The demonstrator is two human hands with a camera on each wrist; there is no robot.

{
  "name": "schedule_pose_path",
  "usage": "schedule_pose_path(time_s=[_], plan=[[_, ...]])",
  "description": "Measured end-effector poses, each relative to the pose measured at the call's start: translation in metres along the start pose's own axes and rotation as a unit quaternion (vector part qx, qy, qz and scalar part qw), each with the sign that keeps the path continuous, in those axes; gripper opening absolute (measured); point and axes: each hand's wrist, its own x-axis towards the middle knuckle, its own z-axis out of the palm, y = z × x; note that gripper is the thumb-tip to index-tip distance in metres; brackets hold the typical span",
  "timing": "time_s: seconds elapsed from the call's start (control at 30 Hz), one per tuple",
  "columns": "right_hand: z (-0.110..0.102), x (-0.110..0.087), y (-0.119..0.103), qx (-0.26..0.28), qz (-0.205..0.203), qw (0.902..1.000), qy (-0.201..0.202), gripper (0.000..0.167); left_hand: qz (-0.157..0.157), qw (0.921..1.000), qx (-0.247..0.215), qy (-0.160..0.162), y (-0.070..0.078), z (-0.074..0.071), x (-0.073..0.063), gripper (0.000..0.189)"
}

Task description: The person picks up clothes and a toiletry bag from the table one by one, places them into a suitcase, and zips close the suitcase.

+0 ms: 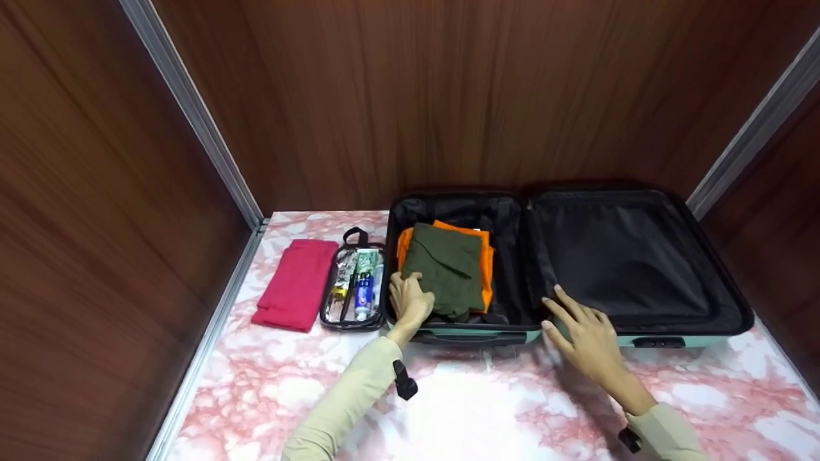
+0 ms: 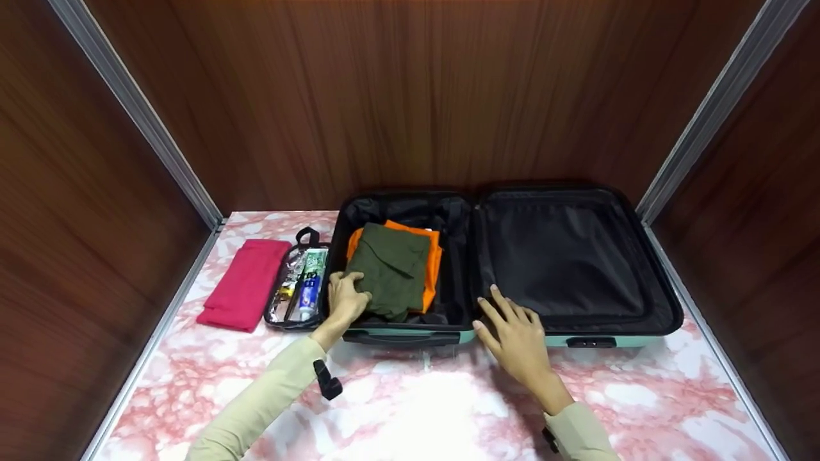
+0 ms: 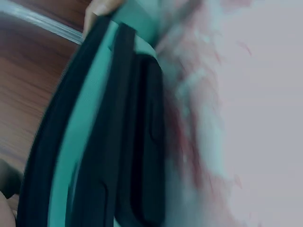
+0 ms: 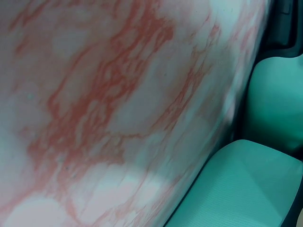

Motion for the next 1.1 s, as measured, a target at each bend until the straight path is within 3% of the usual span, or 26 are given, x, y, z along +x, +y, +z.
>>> schedule_pose_path(time_s=[0.13, 0.23, 0.3, 0.4, 0.5, 0.6, 0.83, 1.1], plan=[[-0.001, 0.001, 0.001, -0.002, -0.001, 1.0000, 0.003, 0.050, 0.114, 0.9905, 0.077, -0.007, -0.007, 0.000, 0.002, 0.040], [0.000, 0.002, 0.001, -0.002, -0.004, 1.0000, 0.004, 0.050, 0.168, 0.9788, 0.103, -0.055, -0.011, 0.002, 0.003, 0.040], [0.000, 0.003, 0.001, 0.000, -0.004, 1.0000, 0.002, 0.050, 0.169, 0.9730, 0.109, -0.114, -0.012, 0.002, 0.003, 0.041], [0.000, 0.002, 0.001, 0.003, -0.001, 1.0000, -0.002, 0.050, 0.136, 0.9627, 0.105, -0.209, -0.011, 0.001, 0.005, 0.046], [0.000, 0.001, 0.000, 0.002, 0.001, 1.0000, -0.003, 0.051, 0.121, 0.9543, 0.102, -0.254, -0.012, -0.001, 0.004, 0.048], [0.000, 0.000, 0.000, -0.001, 0.003, 1.0000, -0.005, 0.051, 0.137, 0.9540, 0.104, -0.245, -0.014, 0.000, 0.001, 0.048], [-0.001, -0.001, 0.001, -0.004, 0.006, 1.0000, -0.004, 0.051, 0.181, 0.9641, 0.101, -0.167, -0.015, 0.006, -0.004, 0.045], [0.000, 0.000, 0.001, -0.001, 0.002, 1.0000, -0.001, 0.051, 0.168, 0.9561, 0.118, -0.209, -0.014, 0.006, 0.000, 0.046]])
